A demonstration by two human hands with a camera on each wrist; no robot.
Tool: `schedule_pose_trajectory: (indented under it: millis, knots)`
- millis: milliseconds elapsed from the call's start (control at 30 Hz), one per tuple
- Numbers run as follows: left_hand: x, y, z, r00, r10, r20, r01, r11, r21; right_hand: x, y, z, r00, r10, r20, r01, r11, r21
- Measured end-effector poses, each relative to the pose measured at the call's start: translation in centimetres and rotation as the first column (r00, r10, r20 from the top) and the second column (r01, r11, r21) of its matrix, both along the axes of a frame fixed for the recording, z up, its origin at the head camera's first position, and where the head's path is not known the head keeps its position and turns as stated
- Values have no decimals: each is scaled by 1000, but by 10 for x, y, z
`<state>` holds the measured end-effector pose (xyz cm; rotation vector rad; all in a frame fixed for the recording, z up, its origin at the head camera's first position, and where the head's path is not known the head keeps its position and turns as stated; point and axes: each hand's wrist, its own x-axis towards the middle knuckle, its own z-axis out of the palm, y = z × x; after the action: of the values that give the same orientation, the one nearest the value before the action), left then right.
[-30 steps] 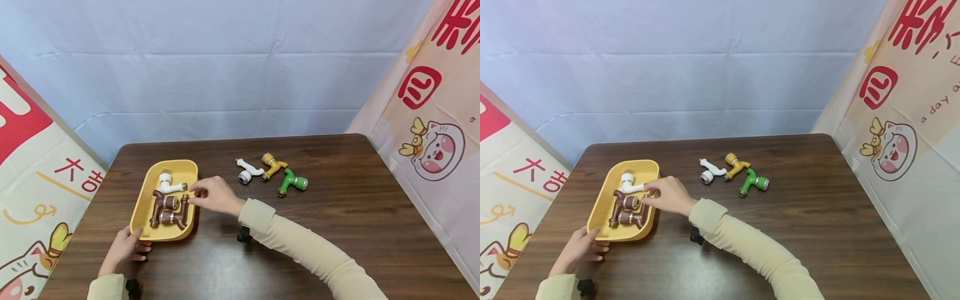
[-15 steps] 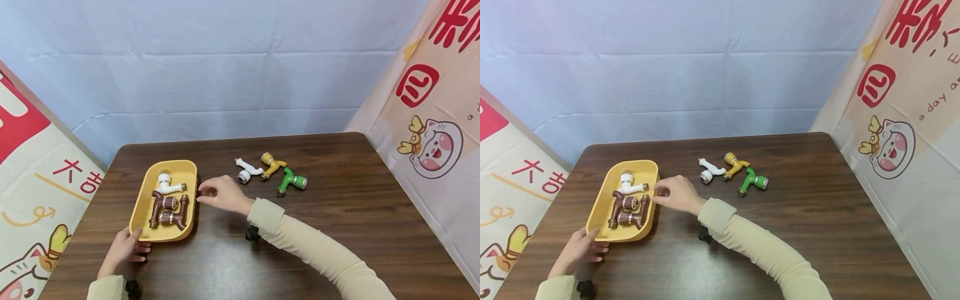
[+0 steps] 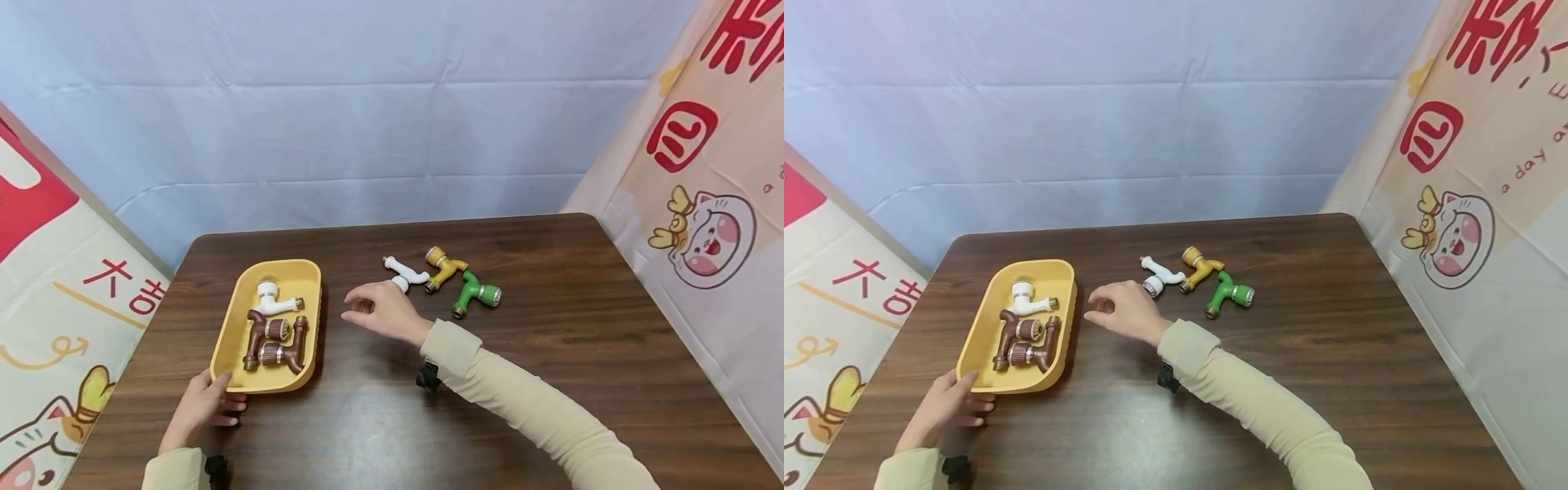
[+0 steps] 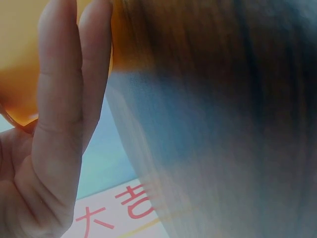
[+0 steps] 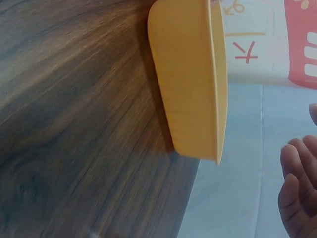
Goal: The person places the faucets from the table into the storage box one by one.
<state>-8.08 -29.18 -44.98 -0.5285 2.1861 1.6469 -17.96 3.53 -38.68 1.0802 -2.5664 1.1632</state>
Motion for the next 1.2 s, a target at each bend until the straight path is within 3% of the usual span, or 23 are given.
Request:
schedule_pose_trajectory:
  millis: [400, 767, 1200]
  knots:
    - [-2, 1, -1, 1000, 7, -3, -7, 1000, -6, -4, 23, -6, 996, -89, -17, 89, 996, -19]
    - [-2, -2, -5, 1000, -8, -3, 8, 1000, -6, -8, 43, -15, 988, -153, 20, 153, 988, -27]
    - [-2, -2, -5, 1000, -9, 0, 9, 1000, -9, -17, 68, -24, 973, -224, -61, 221, 974, -54]
